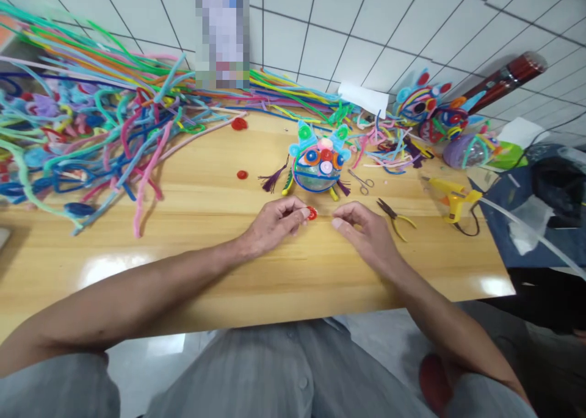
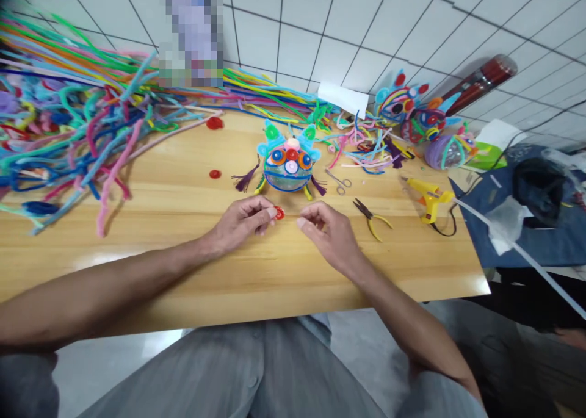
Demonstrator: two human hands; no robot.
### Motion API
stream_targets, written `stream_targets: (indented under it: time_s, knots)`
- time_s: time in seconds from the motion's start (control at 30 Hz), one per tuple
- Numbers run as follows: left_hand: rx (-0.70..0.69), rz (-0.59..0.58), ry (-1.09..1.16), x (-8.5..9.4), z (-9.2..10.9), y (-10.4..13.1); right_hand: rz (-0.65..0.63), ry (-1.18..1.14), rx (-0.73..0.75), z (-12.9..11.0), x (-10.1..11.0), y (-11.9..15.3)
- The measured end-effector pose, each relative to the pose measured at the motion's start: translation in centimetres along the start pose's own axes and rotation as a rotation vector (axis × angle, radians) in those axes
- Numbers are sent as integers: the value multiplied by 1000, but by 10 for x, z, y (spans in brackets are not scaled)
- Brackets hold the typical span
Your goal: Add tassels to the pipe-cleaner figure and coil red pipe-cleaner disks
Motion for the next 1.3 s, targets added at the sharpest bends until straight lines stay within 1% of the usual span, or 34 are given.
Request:
stream_targets:
  time_s: [0.13, 0.2, 0.27, 0.47, 0.7, 0.8, 0.97, 1.07, 1.17, 1.3]
  knots:
    - [-13, 25, 49, 0, 0, 0, 5, -141, 13, 4, -29, -12]
    - [-14, 13, 48, 0, 0, 0, 20, -198, 33, 8, -39, -13]
    - [-15, -2, 35, 0, 1, 1, 34, -226, 58, 10, -45, -12]
    - [-5, -15, -11, -2, 6, 3, 46, -215, 130, 10, -45, -11]
    - [67, -11, -101, -4, 11, 8, 30, -167, 101, 7, -48, -11]
    - [84, -8, -129, -4, 12, 9, 19, -182, 118, 7, -49, -10]
    - [110, -22, -83, -5, 9, 11, 15, -176, 149, 7, -47, -9]
    - [114, -2, -47, -4, 7, 11, 31, -180, 167, 7, -47, -10]
    - [90, 21, -64, -3, 7, 10, 33, -188, 194, 6, -47, -10]
    - [91, 2, -67, -4, 7, 10, 35, -158, 199, 8, -47, -10]
Point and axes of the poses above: each hand's wrist, its own y-axis away from the middle knuckle, its own x-axis out of the back of the hand, z = x × y, the point moved 3 cm from there along -y, towards the middle knuckle, and after that the axes turned 10 degrees about y, right-handed, at the moved point
